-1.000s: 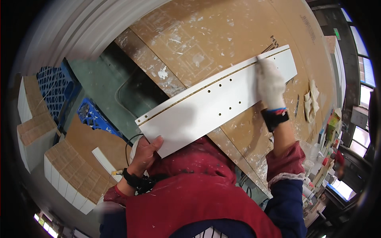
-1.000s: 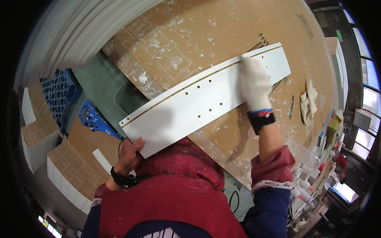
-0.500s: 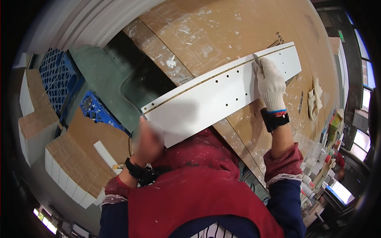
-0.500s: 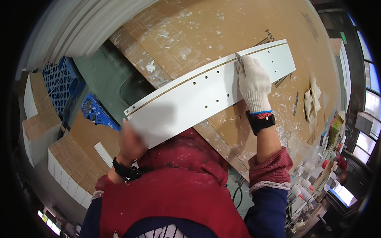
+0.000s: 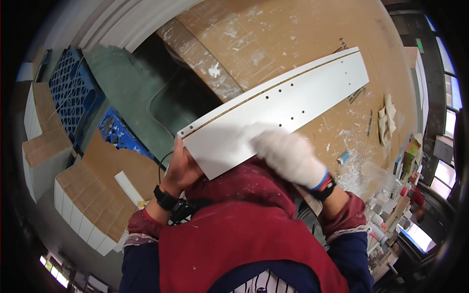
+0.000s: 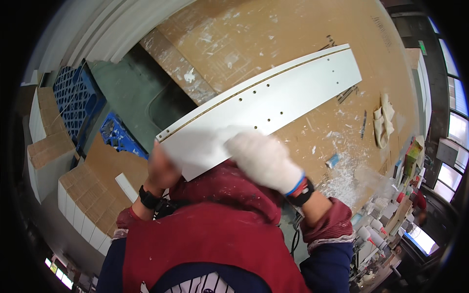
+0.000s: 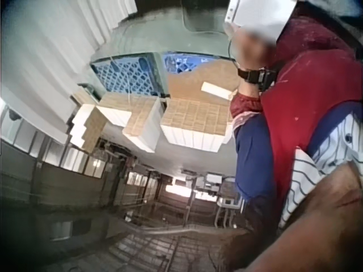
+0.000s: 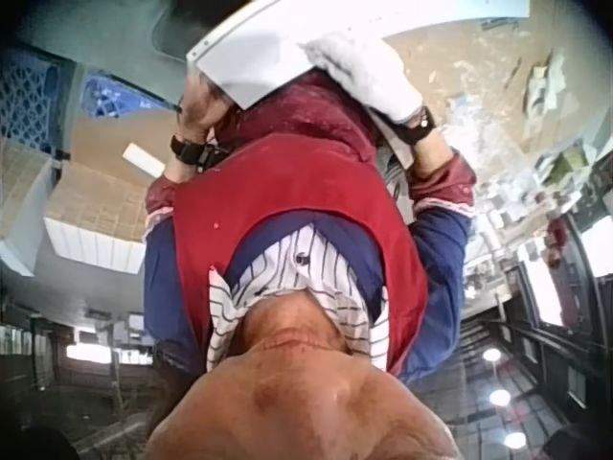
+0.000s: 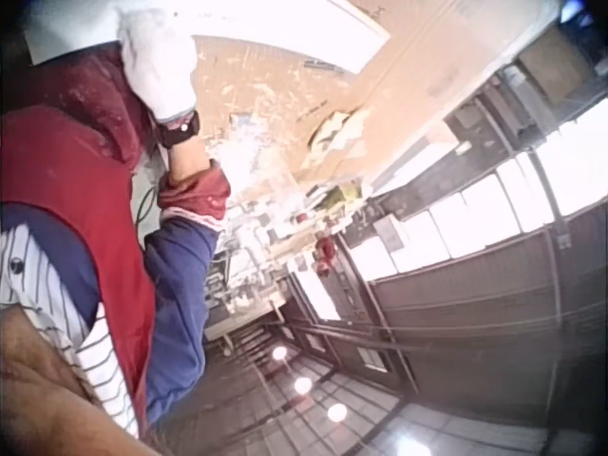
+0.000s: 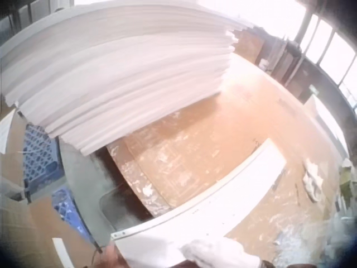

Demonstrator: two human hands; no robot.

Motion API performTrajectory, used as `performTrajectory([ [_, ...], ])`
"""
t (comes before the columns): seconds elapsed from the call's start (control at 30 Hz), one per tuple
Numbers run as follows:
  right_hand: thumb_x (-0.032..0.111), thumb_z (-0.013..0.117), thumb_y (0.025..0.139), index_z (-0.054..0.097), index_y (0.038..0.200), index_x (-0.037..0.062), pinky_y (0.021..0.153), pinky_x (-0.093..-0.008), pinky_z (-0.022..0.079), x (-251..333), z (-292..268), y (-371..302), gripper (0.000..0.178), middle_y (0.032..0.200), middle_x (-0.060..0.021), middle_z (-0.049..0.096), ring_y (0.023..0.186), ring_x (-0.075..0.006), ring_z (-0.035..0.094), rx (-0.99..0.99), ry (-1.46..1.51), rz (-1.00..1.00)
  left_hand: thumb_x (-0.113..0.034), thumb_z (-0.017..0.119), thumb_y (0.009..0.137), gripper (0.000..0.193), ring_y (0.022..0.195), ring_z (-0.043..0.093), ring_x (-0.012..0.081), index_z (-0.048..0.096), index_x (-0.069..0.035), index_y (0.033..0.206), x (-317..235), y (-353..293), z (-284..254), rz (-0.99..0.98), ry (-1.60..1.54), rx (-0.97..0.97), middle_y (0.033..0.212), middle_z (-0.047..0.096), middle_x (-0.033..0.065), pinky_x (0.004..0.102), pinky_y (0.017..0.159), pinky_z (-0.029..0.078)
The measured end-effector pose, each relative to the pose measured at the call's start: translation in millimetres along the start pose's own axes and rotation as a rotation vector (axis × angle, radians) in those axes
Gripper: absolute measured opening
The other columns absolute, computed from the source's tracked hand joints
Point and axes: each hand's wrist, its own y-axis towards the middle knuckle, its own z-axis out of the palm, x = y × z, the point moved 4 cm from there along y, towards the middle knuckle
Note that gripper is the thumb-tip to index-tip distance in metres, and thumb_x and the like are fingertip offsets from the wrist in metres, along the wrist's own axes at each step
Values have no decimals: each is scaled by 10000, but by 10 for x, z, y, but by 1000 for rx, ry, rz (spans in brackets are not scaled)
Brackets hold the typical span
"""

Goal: The person sands a white wooden panel with a sanding block, focusing on the edges and surface. They repeatedly flip the panel to work on both sides and different edges, then place it on a stack of similar panels.

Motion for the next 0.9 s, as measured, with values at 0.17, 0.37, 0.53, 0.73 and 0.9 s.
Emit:
performTrajectory([
  [0.17,175,544,860,592,871,73,620,-352,474,-1268,-804,-286,113,742,-141,573,660,-292,574,-411,-417,690,-486,327,946,588,1223,430,298,284,-100,1388,113,49,214,-62,129,10,1358,404,129,522,967,391],
  [0.37,139,492,818,573,853,114,479,-334,460,-401,239,134,91,769,-34,575,589,-195,574,-111,-797,409,-682,175,865,788,1240,404,327,268,-110,1399,132,125,250,-86,13,62,1385,372,134,551,951,388],
  [0.53,172,532,727,600,772,78,435,-336,458,734,742,104,124,745,-86,551,588,-206,564,262,-158,-235,-691,147,865,801,1268,365,325,237,-118,1417,81,101,111,35,-1,-54,1410,339,138,456,1035,321],
  [0.73,150,513,814,585,916,108,600,-392,503,-324,-1,-51,132,908,-78,598,789,-277,608,72,-254,290,-577,248,919,693,1250,382,369,243,-86,1407,78,109,245,-75,-2,134,1397,341,170,587,952,372],
  [0.9,183,522,846,582,870,90,619,-398,497,-1182,-686,-149,114,798,-135,595,721,-304,605,-445,-332,602,-405,395,938,560,1174,467,368,289,-70,1374,87,109,183,-100,142,-44,1325,418,185,560,874,453],
])
